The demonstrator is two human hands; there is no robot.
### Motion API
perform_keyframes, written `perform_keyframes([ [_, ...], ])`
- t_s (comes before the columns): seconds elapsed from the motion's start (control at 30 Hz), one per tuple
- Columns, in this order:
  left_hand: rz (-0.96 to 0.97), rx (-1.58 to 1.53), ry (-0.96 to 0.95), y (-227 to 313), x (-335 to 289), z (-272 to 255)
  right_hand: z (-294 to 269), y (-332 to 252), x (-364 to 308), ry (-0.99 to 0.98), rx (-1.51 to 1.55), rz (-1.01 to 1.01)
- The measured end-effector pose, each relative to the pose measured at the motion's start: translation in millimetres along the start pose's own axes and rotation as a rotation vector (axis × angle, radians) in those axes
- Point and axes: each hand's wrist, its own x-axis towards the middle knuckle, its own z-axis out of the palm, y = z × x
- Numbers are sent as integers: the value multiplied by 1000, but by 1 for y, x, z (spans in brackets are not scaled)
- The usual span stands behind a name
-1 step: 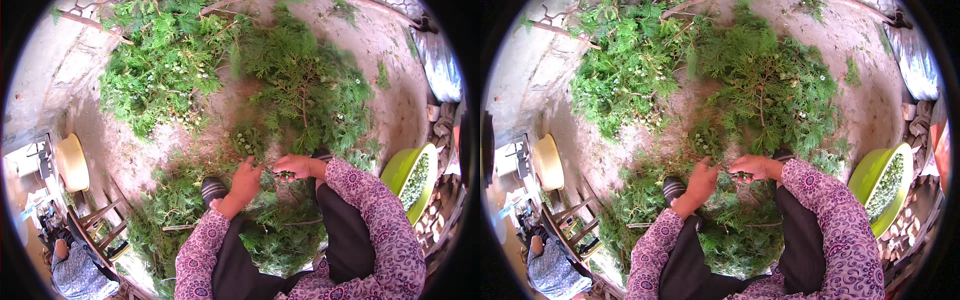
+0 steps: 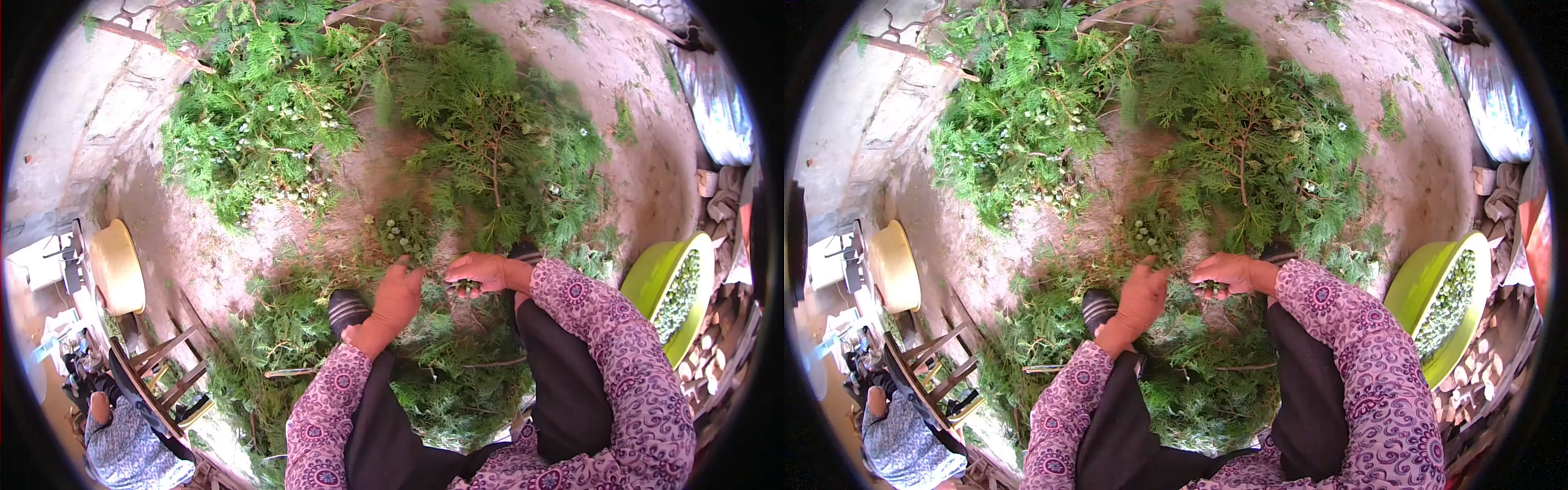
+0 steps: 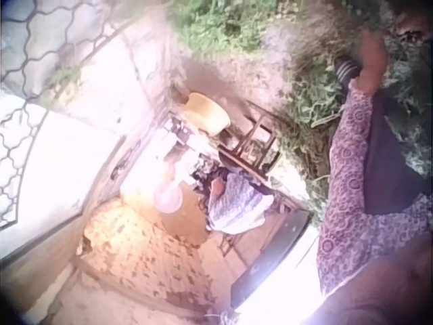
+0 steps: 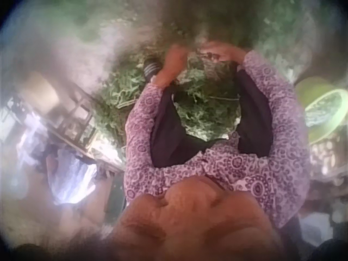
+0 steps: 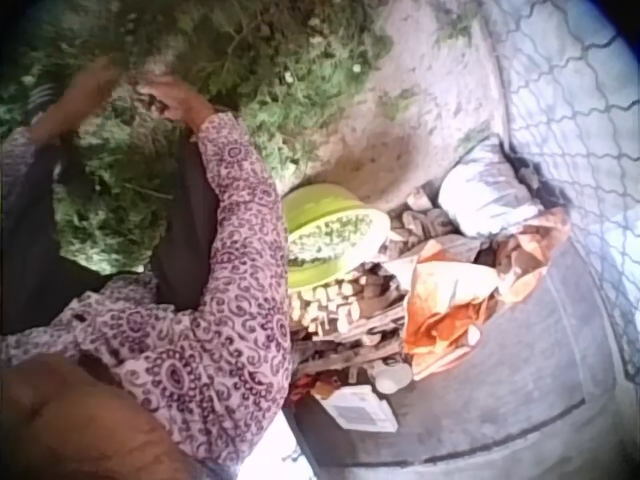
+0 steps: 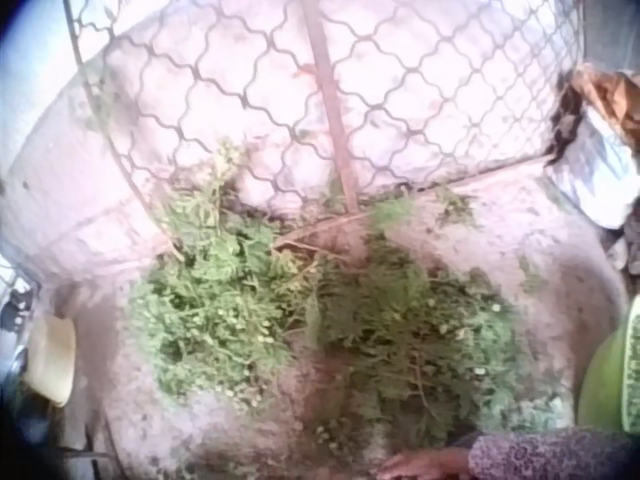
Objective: The person picks small green fruits from cedar branches by hand and drops them into a green bowl. The person handles the branches one at a time, stripping the fruits from them and setting the branches aside.
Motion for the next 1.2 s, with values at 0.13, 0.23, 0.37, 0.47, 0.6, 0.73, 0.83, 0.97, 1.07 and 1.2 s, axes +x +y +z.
perform_keyframes([
  [0.13, -169, -323, 156, -9, 2, -16, 4, -3, -10, 2, 33, -14],
  [0.23, -266, -515, 196, -15, -4, -23, 12, -10, -35, 21, 69, -81],
  [0.37, -431, -829, 196, 16, -12, -66, 8, 5, -108, 194, 334, -496],
  [0.47, -489, -989, 211, 52, -25, -106, 23, 29, -210, 510, 457, -812],
  [0.6, -370, -1135, 276, 101, -61, -161, 19, 102, -351, 812, 652, -1300],
  [0.73, -186, -1338, 347, 167, -102, -205, 10, 174, -445, 1588, 437, -1365],
  [0.83, -83, -1460, 357, 216, -130, -218, -48, 240, -456, 2237, -796, -539],
  [0.97, 47, -1595, 363, 264, -169, -206, 12, 239, -461, 2175, -767, -464],
  [1.07, 95, -1622, 354, 282, -196, -195, 78, 199, -459, 1710, -598, -982],
  [1.2, 95, -1607, 319, 308, -222, -181, 177, 160, -413, 807, -62, -1496],
])
